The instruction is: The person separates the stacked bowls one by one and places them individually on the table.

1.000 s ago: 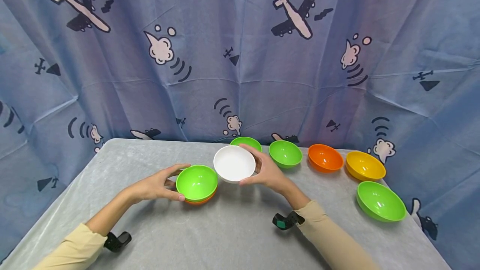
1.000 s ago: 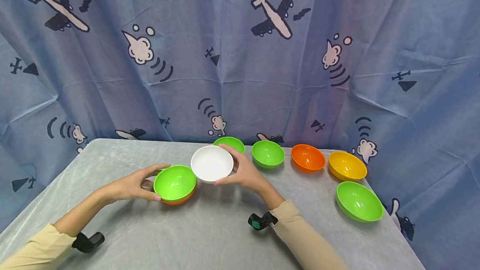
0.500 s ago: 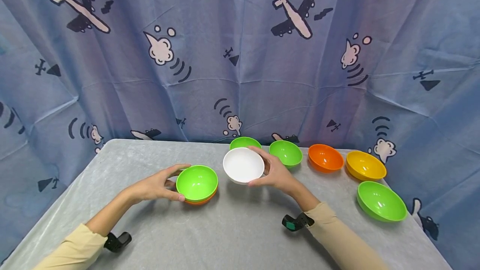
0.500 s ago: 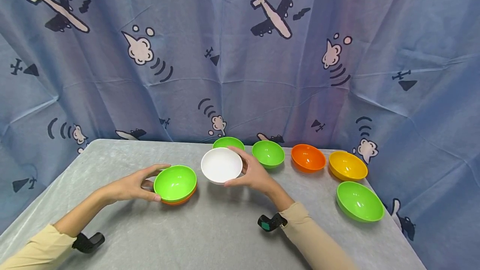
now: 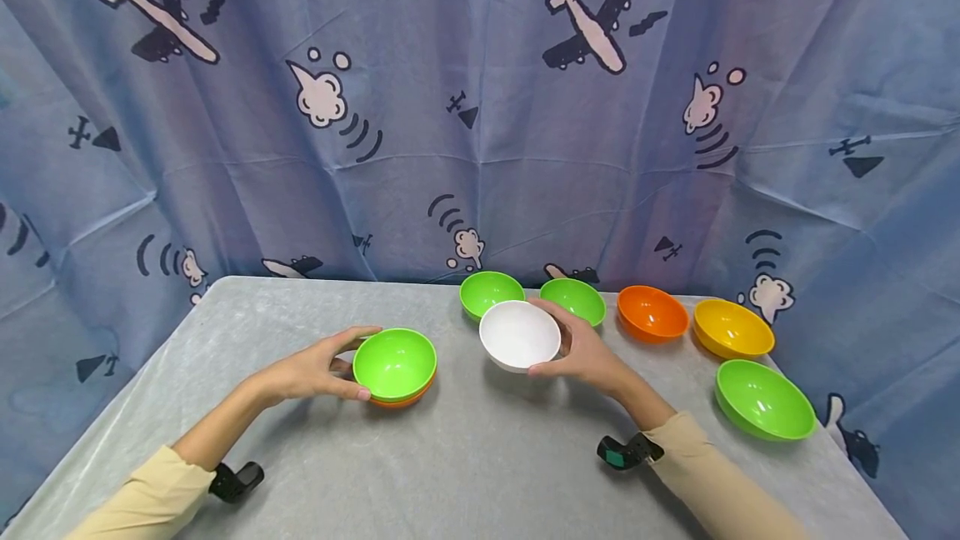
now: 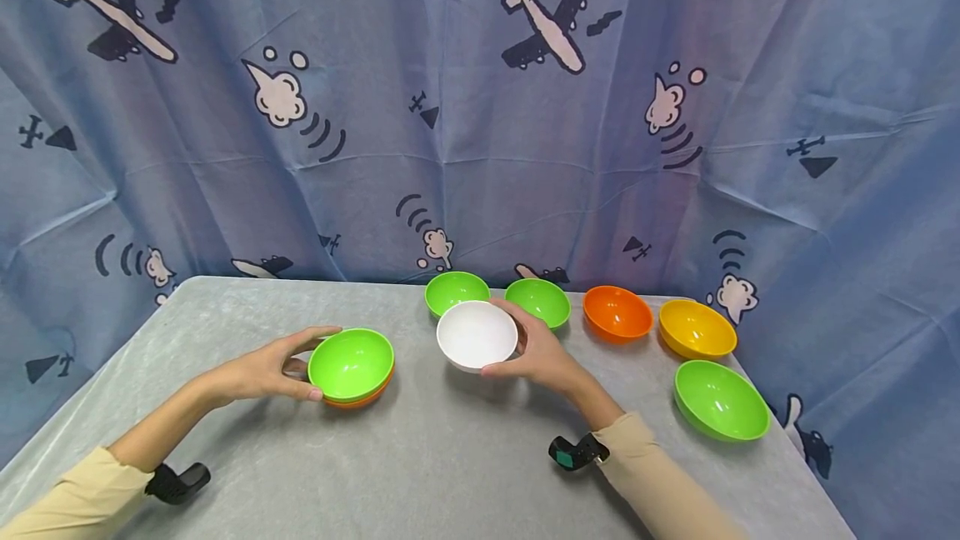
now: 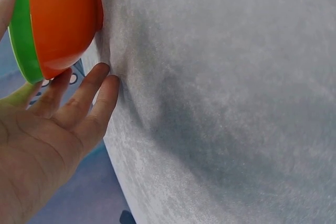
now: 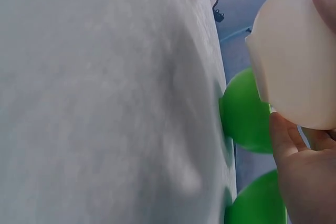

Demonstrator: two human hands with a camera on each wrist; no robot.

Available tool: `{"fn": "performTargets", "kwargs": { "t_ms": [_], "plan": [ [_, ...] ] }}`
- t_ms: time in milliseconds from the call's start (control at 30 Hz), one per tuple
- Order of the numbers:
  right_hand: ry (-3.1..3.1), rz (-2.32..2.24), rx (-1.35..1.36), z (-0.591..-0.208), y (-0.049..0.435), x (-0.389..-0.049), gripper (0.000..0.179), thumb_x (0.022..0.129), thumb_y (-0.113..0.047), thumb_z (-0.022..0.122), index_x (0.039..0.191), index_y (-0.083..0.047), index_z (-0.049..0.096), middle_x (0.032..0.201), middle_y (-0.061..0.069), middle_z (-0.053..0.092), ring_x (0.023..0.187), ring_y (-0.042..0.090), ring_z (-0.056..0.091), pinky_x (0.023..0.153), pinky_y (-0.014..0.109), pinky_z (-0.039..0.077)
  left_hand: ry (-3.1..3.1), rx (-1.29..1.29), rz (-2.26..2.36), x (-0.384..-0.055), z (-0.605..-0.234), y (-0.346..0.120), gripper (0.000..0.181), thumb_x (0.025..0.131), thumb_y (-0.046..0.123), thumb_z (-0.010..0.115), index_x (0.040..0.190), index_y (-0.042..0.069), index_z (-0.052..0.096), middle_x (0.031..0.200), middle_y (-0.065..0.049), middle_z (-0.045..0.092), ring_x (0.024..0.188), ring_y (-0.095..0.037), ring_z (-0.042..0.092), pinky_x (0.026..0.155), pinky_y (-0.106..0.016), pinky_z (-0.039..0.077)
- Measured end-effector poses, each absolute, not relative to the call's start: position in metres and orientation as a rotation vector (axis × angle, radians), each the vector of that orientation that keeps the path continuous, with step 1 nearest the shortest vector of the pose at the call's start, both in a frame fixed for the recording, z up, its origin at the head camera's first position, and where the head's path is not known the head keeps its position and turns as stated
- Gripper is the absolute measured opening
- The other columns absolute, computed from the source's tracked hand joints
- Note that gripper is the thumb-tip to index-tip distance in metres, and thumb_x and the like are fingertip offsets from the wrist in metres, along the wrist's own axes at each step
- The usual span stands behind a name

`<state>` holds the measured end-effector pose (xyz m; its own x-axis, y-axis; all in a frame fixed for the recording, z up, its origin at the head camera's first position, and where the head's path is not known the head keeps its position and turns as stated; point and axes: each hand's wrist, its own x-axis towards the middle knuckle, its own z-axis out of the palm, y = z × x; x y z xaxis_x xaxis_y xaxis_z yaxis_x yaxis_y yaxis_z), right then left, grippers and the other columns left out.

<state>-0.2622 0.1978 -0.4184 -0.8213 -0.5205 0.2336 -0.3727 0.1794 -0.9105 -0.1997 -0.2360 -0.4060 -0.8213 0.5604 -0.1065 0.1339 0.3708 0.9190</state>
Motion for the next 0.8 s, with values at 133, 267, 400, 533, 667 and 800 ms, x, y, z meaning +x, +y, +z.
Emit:
{"fn": "performTargets", "kwargs": {
  "t_ms": [133,267,400,533,667,800],
  "plan": [
    [2.328,-1.723,-0.862,-0.418,0.209,-0.259,0.099,0.07,-0.004,0.094,0.153,0.0,0.04,0.151,0.013,0.045,0.133,0.035,0.044,0.104,0.031,0.043,2.235,0.608,1.44,-0.2,-0.406,-0.236,0.095,0.088,0.017,0.083,0.16,0.005,0.024,0.157,-0.028,0.026,0.126,-0.045,0.053,0.096,-0.046,0.051],
    [2.354,-1.71,-0.846,-0.418,0.22,-0.257,0.099,0.071,-0.003,0.093,0.153,0.0,0.039,0.151,0.014,0.044,0.132,0.035,0.044,0.103,0.027,0.043,2.232,0.617,1.444,-0.2,-0.406,-0.236,0.095,0.088,0.017,0.083,0.16,0.003,0.022,0.157,-0.03,0.025,0.126,-0.046,0.052,0.095,-0.045,0.051],
    [2.388,-1.684,-0.819,-0.419,0.231,-0.254,0.099,0.071,-0.003,0.093,0.154,0.0,0.038,0.15,0.015,0.045,0.131,0.035,0.045,0.102,0.024,0.042,2.235,0.617,1.443,-0.2,-0.406,-0.236,0.095,0.088,0.017,0.083,0.16,0.005,0.023,0.158,-0.028,0.025,0.128,-0.046,0.05,0.097,-0.045,0.051],
    [2.441,-1.655,-0.803,-0.417,0.242,-0.25,0.1,0.071,-0.005,0.094,0.154,-0.001,0.039,0.147,0.016,0.047,0.129,0.036,0.047,0.101,0.022,0.042,2.242,0.619,1.439,-0.2,-0.407,-0.236,0.095,0.088,0.017,0.083,0.16,0.006,0.023,0.159,-0.027,0.024,0.129,-0.047,0.049,0.098,-0.047,0.05],
    [2.475,-1.647,-0.802,-0.415,0.253,-0.247,0.098,0.071,-0.005,0.093,0.153,-0.002,0.04,0.145,0.017,0.048,0.128,0.036,0.048,0.1,0.02,0.042,2.245,0.616,1.438,-0.2,-0.407,-0.236,0.095,0.088,0.018,0.083,0.16,0.005,0.023,0.158,-0.028,0.025,0.127,-0.046,0.051,0.097,-0.047,0.05],
    [2.469,-1.67,-0.798,-0.415,0.264,-0.246,0.096,0.072,-0.003,0.092,0.153,-0.001,0.04,0.145,0.018,0.047,0.127,0.034,0.048,0.099,0.021,0.044,2.252,0.619,1.429,-0.2,-0.407,-0.235,0.096,0.088,0.019,0.084,0.16,0.003,0.022,0.157,-0.029,0.026,0.125,-0.046,0.053,0.095,-0.046,0.052]
  ]
}}
